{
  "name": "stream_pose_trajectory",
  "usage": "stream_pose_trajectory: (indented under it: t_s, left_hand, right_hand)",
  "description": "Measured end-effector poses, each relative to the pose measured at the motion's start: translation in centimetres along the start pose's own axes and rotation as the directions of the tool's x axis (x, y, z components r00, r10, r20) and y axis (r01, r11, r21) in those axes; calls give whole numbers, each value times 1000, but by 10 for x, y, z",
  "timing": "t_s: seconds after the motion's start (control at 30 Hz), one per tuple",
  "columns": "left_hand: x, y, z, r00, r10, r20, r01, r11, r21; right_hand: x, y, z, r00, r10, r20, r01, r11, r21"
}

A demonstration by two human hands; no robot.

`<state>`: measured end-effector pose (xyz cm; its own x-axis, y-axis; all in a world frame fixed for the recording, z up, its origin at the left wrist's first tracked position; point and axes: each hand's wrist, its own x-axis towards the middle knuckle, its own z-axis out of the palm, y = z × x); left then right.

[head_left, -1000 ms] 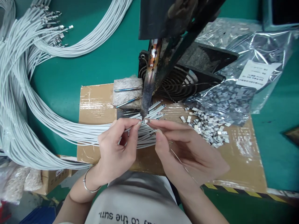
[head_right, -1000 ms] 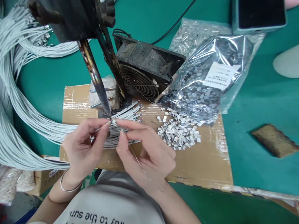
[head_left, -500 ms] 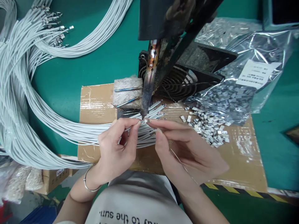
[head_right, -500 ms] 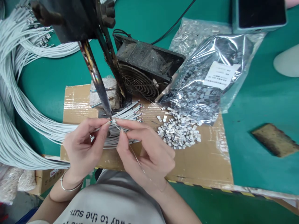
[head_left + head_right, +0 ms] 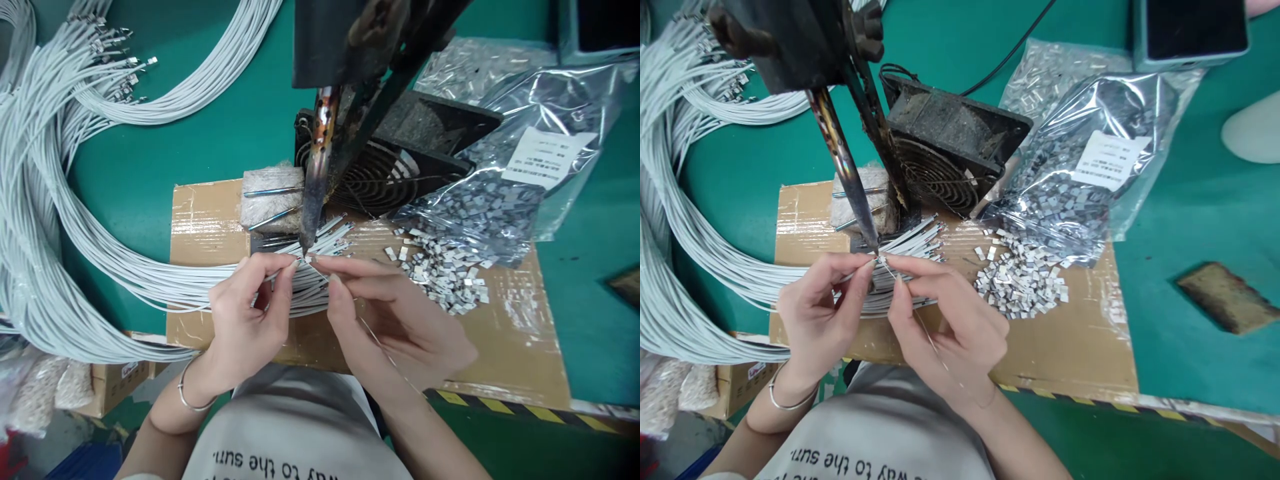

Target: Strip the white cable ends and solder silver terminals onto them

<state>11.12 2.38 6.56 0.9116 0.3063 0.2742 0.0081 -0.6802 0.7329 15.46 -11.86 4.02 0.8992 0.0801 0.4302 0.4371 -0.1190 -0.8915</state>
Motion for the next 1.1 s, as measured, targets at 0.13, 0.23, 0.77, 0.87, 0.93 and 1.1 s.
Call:
stream_pose_trajectory:
  t_s: [0.13, 0.23, 0.77, 0.87, 0.93, 1.1]
  left_hand:
    - [-1, -1, 1, 1000, -10, 4, 10, 1000, -22]
    - [0, -1, 1, 1000, -15, 11, 15, 999, -32]
    - [-16, 2, -1, 997, 19, 75, -15, 999, -49]
    - [-26, 2, -3, 996, 66, 58, -66, 998, 6]
    - [-32, 2, -3, 992, 118, 47, -120, 992, 43]
    - [-43, 4, -5, 965, 260, 14, -261, 963, 74]
  right_hand:
    - [0, 0, -1, 1000, 10, 8, -10, 1000, -6]
    - [-1, -1, -2, 1000, 12, 4, -12, 1000, -2]
    - [-9, 3, -13, 983, 170, -62, -167, 984, 60]
    - [-10, 4, -19, 986, 164, 27, -161, 983, -84]
    - [-12, 2, -21, 982, 107, 155, -88, 988, -126]
    - [-21, -1, -22, 974, 32, 224, -34, 999, 4]
